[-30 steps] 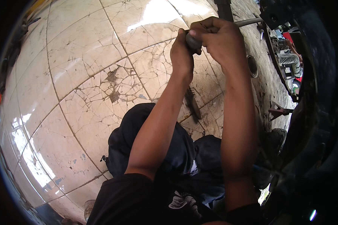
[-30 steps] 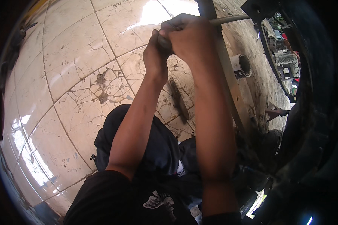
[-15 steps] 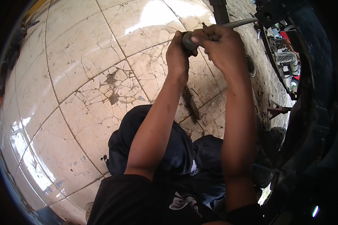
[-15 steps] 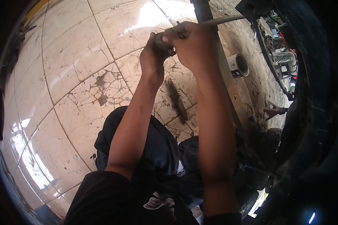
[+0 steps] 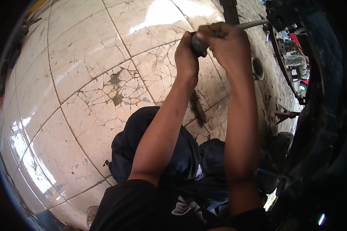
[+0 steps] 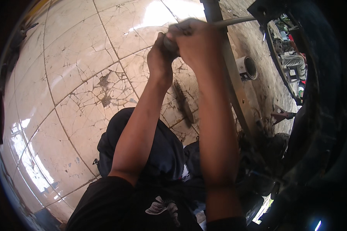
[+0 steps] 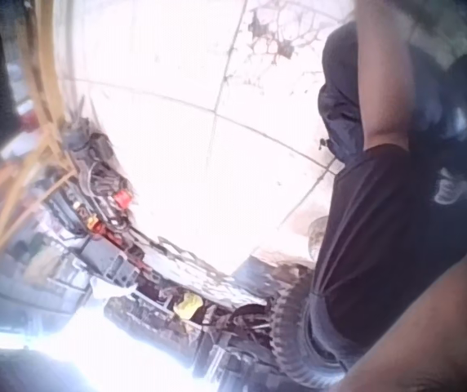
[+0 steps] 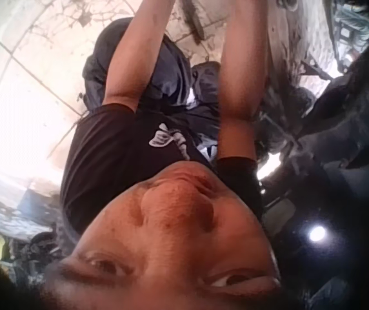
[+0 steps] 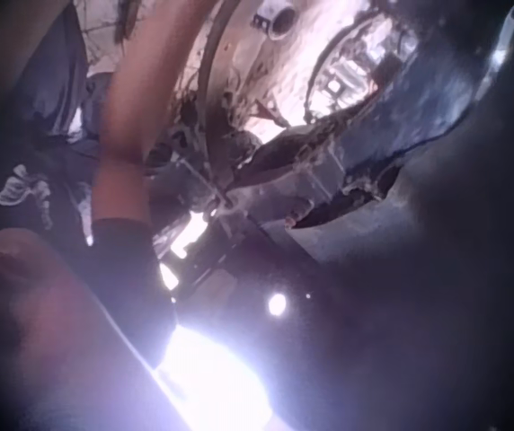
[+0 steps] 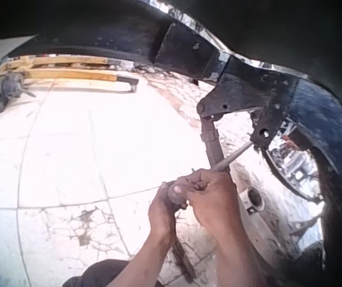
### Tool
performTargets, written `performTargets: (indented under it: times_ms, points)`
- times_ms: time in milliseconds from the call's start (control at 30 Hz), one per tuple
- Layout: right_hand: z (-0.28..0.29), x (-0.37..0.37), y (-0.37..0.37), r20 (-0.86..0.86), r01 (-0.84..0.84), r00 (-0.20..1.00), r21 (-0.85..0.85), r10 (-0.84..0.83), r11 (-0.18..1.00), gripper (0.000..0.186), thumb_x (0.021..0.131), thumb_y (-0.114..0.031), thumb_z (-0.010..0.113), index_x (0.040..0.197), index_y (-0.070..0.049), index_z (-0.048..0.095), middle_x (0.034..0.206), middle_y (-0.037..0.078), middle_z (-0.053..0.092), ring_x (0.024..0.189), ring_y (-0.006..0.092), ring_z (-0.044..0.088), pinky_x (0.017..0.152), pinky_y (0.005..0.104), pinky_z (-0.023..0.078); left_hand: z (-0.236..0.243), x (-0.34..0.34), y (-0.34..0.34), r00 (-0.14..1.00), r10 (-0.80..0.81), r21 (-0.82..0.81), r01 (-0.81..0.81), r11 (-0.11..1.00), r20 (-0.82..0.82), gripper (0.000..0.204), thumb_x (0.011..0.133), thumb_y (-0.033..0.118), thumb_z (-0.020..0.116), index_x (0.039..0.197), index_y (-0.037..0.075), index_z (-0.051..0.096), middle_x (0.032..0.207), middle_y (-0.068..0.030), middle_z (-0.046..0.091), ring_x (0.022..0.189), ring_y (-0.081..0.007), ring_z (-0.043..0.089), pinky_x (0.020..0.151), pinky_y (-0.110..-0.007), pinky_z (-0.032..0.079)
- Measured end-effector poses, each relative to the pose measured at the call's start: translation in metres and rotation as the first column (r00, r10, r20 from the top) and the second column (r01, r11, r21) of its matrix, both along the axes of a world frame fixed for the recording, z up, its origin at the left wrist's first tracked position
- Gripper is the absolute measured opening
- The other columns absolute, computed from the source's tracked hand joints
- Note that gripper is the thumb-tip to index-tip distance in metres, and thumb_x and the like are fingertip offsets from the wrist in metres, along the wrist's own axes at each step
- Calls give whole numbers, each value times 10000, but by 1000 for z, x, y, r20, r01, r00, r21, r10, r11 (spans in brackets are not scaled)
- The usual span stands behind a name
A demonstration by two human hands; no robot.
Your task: The person sits on the floor beneath a vehicle and uses a screwdriver to adjust a bolt on a metal suspension arm. They repeatedly tighten and loosen the bolt, then place a small metal piece onto the arm and adjust it with their hands.
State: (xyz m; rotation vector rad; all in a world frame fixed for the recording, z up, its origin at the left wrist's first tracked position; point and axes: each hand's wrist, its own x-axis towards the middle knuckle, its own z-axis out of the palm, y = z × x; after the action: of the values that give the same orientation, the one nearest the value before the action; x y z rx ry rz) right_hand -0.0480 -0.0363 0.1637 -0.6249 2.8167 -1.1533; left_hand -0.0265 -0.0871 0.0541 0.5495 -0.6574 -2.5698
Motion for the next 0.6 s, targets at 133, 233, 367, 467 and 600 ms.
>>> performTargets:
  times_ms: [133, 233, 367, 467, 600]
  points:
    - [-4, 1, 0, 47, 7, 999, -80, -4, 997, 152, 899, -77, 859, 1008, 17, 810, 842, 110, 803, 718, 111, 748, 616, 273, 592, 6, 5, -3, 999, 5, -38, -4, 999, 40, 479, 1168, 368, 382, 1102, 11, 693, 879, -68, 671, 730, -155, 591, 722, -320, 488]
    - [-4, 2, 7, 27, -3, 1000, -38, 4, 999, 169, 888, -58, 862, 1022, 27, 803, 852, 101, 806, 727, 123, 752, 623, 274, 602, -2, 4, -8, 1000, -2, -11, 2, 1000, -14, 466, 1166, 355, 378, 1083, 19, 690, 887, -67, 676, 721, -156, 591, 718, -322, 491]
    - [-3, -10, -3, 51, 16, 999, -50, -14, 999, 185, 876, -83, 879, 1018, 14, 811, 849, 93, 810, 730, 127, 756, 620, 272, 598, -4, -3, -3, 1000, 6, -24, -7, 1000, -24, 423, 1149, 335, 394, 1092, 38, 690, 890, -67, 681, 721, -160, 611, 727, -331, 508]
    - [-4, -3, -1, 31, 16, 999, -58, -14, 998, 185, 873, -130, 888, 993, -4, 824, 819, 64, 804, 708, 104, 737, 633, 263, 588, -7, -2, -8, 998, -25, -75, 21, 997, -60, 399, 1110, 298, 408, 1118, 13, 687, 901, -90, 692, 736, -174, 637, 732, -333, 531]
    - [-5, -6, 18, 64, 47, 997, 88, -53, 995, 172, 892, -175, 877, 1008, -53, 843, 847, 51, 813, 745, 94, 747, 685, 279, 588, -8, 4, -10, 999, -21, 6, 22, 1000, -25, 398, 1086, 267, 419, 1153, -24, 683, 946, -128, 718, 771, -202, 675, 735, -347, 555]
